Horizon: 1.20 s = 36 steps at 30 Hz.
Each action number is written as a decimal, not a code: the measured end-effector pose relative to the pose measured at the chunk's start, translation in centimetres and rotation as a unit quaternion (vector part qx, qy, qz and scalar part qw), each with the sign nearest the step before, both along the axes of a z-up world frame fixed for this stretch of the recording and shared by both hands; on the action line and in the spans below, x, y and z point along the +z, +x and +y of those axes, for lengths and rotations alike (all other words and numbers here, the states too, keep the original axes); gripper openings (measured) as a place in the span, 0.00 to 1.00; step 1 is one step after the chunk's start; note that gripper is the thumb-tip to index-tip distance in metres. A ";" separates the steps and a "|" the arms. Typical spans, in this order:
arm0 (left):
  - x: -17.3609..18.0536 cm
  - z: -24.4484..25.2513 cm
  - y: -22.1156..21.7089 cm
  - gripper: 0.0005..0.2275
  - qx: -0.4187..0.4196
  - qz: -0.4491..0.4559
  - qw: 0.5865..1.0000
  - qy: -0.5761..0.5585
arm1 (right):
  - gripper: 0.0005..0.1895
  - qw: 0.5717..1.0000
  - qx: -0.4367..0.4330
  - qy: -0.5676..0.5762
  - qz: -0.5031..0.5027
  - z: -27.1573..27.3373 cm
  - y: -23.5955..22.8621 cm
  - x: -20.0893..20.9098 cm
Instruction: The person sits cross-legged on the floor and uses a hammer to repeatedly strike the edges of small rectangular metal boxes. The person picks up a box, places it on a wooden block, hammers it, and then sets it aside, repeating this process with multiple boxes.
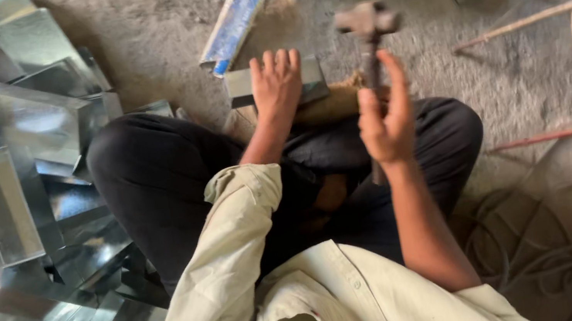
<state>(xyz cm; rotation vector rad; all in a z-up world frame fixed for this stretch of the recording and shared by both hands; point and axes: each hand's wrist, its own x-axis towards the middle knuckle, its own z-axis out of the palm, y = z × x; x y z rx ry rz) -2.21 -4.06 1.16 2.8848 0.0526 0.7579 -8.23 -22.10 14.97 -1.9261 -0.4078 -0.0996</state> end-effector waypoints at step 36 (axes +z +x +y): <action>-4.9 -0.7 -1.7 0.11 -0.038 0.034 0.999 -0.015 | 0.27 0.987 -0.036 -0.154 -0.001 -2.1 -0.2 -4.2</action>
